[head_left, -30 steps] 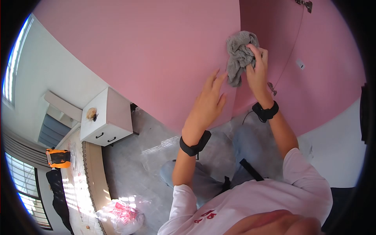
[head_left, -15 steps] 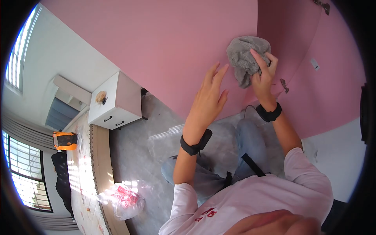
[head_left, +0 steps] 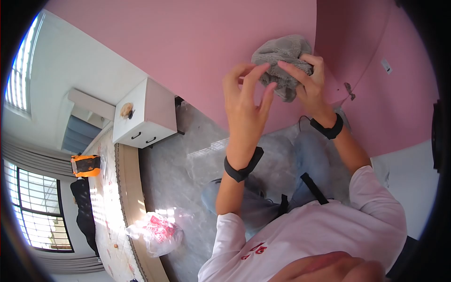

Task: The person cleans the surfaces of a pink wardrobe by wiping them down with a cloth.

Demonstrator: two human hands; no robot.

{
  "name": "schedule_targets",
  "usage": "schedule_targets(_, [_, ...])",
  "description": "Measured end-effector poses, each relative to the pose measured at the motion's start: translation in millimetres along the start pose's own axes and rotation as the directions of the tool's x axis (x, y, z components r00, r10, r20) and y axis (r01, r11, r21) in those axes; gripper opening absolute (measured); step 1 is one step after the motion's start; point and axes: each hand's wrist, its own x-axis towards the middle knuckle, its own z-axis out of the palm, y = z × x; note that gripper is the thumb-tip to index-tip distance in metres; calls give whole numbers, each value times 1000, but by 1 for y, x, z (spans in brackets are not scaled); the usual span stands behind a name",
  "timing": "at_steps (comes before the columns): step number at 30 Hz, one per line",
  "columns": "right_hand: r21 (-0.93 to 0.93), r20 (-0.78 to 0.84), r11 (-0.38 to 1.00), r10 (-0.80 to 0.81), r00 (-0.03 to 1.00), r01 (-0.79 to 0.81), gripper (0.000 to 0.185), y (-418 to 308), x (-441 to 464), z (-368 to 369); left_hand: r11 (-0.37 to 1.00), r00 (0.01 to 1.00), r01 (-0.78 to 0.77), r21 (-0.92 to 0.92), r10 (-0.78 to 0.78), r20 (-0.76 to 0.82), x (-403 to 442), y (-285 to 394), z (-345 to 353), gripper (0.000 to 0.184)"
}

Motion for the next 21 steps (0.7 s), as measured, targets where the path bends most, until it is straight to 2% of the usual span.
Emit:
schedule_targets(2, [-8, 37, 999, -42, 998, 42, 68, -2, 0, 1, 997, 996, -63, -40, 61, -65, 3, 6, 0, 40])
schedule_targets(3, [5, 47, 998, -61, 997, 61, 60, -3, 1, 1, 998, 996, -57, -39, 54, -65, 5, 8, 0, 40])
schedule_targets(4, [16, 55, 997, -79, 995, 78, 53, -4, 0, 1, 994, 993, -108, 26, 109, -53, 8, 10, 0, 36])
schedule_targets(5, [15, 59, 997, -75, 995, 74, 53, -3, -1, 2, 983, 986, -162, 90, 165, -36, 9, 11, 1, 32])
schedule_targets(6, [26, 71, 996, -89, 994, 87, 45, -2, -3, 2, 983, 986, -159, 86, 163, -34, 8, 8, 5, 32])
schedule_targets(8, [36, 84, 994, -101, 991, 98, 38, -1, -2, 0, 993, 994, -107, -59, 105, -33, 6, 3, 12, 26])
schedule_targets(10, [49, 101, 989, -143, 985, 139, 32, -1, 2, -3, 992, 998, -67, -106, 65, -21, 6, 3, 11, 24])
schedule_targets(13, [44, 114, 974, -225, 968, 222, 31, 7, 3, -4, 984, 999, 39, -174, -32, 43, 8, 0, 6, 19])
schedule_targets(14, [49, 116, 974, -226, 967, 222, 31, 9, 3, -5, 975, 992, 103, -196, -86, 91, 8, -2, 5, 17])
schedule_targets(18, [62, 205, 966, -258, 944, 251, 34, 13, 3, -7, 949, 977, 194, -248, -162, 141, 8, -6, 3, 13])
schedule_targets(20, [44, 226, 961, -277, 934, 274, 36, 14, 2, -5, 905, 948, 301, -301, -248, 201, 8, -7, 3, 9])
schedule_targets(21, [60, 223, 963, -270, 937, 263, 38, 14, 2, -3, 906, 948, 300, -300, -248, 200, 9, -4, 4, 9])
